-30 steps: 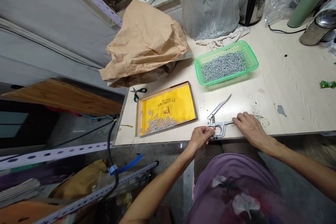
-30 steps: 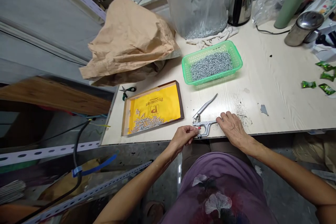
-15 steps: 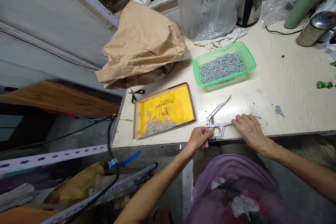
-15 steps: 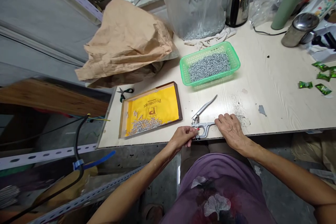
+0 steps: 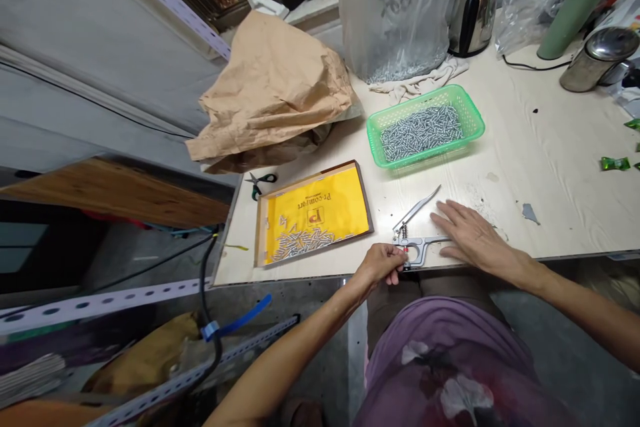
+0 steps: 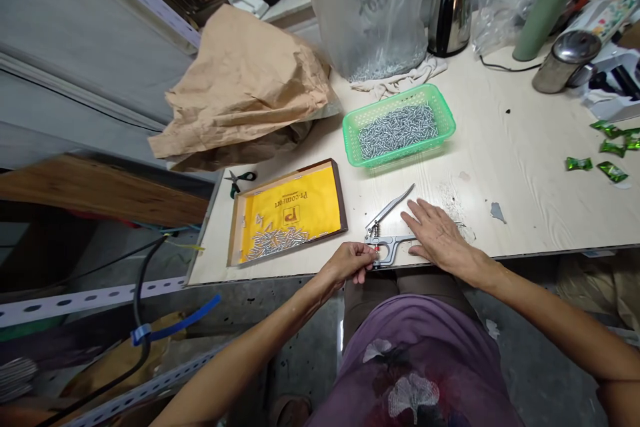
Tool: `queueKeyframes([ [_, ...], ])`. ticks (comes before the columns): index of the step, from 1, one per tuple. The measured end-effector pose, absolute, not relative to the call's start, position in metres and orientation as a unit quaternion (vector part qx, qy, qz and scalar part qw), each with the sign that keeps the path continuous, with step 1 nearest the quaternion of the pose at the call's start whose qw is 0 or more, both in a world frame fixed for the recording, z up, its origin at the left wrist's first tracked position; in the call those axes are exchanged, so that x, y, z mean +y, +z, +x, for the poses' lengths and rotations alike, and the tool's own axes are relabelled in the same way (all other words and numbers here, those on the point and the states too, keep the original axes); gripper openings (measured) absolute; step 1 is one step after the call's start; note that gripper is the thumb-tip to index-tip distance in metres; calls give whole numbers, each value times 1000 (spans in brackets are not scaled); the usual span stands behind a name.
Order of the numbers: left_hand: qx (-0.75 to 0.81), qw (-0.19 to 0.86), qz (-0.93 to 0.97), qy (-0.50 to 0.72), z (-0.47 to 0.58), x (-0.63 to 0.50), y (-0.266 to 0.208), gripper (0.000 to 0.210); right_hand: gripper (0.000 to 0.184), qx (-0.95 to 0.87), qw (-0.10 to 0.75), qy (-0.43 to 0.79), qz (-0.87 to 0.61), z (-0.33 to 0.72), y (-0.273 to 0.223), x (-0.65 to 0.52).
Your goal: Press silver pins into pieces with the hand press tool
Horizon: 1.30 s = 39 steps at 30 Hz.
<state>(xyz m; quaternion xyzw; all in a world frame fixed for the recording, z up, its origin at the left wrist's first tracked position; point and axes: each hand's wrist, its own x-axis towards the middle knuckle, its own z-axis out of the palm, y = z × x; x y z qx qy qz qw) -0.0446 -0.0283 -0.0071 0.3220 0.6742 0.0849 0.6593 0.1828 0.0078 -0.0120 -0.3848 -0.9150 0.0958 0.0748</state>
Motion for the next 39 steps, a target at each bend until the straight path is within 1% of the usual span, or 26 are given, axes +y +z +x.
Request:
queueKeyframes([
  [2,675,659,320,88,-44,-28,-8,19,76,-927,73,100,-354,184,-15,25],
  [4,675,659,319,91,-44,-28,-9,21,91,-936,50,110,-331,182,-20,42],
  [6,676,659,317,94,-44,-29,-11,22,99,-940,24,120,-318,178,-23,57],
  [8,678,658,314,97,-44,-29,-12,23,101,-942,12,121,-313,174,-23,65],
  [11,686,650,310,103,-44,-31,-12,22,96,-944,4,111,-311,170,-18,66],
  [18,689,650,300,113,-42,-33,-11,25,64,-940,-12,98,-327,168,-5,51],
  [21,700,629,327,88,-45,-38,-9,26,50,-937,-13,100,-335,169,-2,44],
  [23,723,551,410,79,-46,-43,-7,26,43,-934,-8,100,-343,169,0,40],
  [26,709,347,601,127,-42,-50,-5,20,38,-929,-6,103,-354,167,2,35],
  [27,680,286,659,147,-38,-50,-6,16,37,-928,-8,104,-358,166,3,34],
  [28,645,238,709,159,-34,-48,-8,19,37,-926,-11,106,-362,165,3,33],
  [31,543,165,810,146,-18,-34,-19,49,38,-919,-17,113,-376,165,3,31],
  [33,512,154,837,116,-12,-23,-25,57,44,-919,-18,130,-371,168,2,30],
  [37,502,163,847,66,-11,-8,-27,67,64,-916,-13,171,-362,180,1,30],
  [39,500,168,848,54,-12,-3,-24,73,67,-910,-12,168,-378,183,0,30],
])
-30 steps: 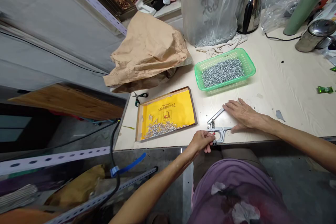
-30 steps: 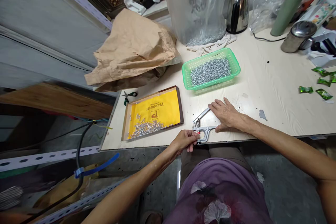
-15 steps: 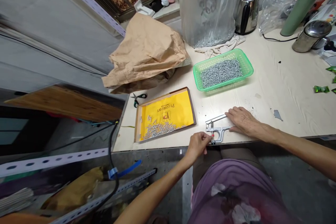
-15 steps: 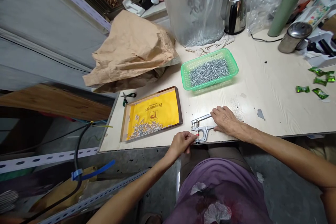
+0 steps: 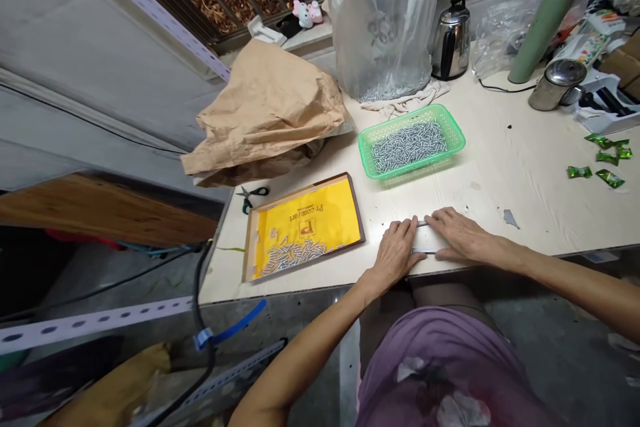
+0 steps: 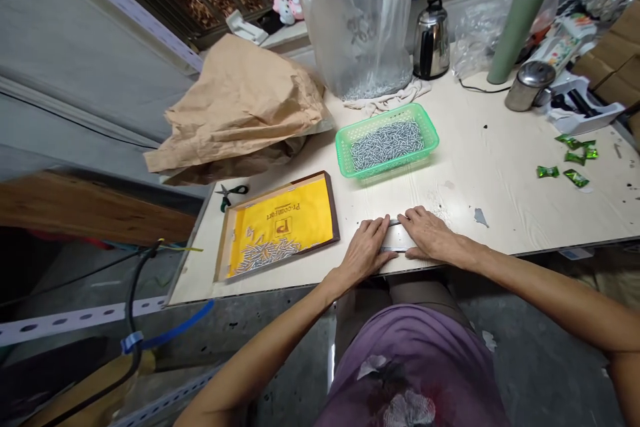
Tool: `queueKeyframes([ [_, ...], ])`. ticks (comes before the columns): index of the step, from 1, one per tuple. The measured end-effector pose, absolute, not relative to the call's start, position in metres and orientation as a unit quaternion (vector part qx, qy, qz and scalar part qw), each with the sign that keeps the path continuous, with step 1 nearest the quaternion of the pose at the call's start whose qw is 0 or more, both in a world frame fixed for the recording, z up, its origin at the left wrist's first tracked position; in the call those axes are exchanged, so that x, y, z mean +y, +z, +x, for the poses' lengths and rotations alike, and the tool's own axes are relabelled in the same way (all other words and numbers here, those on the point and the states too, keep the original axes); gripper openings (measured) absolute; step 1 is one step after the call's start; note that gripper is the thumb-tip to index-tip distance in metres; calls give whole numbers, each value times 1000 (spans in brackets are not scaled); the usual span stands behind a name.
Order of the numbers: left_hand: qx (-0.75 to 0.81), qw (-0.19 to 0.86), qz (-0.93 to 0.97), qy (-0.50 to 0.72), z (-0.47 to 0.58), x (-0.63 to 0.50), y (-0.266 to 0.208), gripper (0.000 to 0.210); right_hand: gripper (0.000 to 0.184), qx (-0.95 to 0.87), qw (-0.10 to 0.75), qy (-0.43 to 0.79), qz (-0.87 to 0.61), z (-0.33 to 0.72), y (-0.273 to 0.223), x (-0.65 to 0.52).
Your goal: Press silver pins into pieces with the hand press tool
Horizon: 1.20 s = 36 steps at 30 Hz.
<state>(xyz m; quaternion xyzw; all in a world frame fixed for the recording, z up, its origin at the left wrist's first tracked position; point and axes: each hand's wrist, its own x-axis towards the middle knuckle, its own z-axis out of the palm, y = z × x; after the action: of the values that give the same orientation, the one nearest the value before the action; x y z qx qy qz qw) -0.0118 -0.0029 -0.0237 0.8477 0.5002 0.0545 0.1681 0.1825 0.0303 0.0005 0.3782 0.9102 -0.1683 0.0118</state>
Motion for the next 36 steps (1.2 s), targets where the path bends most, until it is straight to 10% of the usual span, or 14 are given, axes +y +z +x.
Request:
queueKeyframes([
  [8,510,171,842,37,-5,-1,-21,31,7,917,-36,-151,367,178,-13,25],
  [15,524,152,836,52,-2,-4,-28,23,5,912,-43,-158,376,182,-14,28],
  [20,520,96,832,168,4,-28,-48,40,43,925,-23,-150,349,191,2,42],
  [27,444,121,862,212,20,-66,-62,53,13,913,-35,-129,386,184,-3,77],
  [36,464,174,849,184,27,-68,-62,66,23,874,-204,-145,416,117,-21,54],
])
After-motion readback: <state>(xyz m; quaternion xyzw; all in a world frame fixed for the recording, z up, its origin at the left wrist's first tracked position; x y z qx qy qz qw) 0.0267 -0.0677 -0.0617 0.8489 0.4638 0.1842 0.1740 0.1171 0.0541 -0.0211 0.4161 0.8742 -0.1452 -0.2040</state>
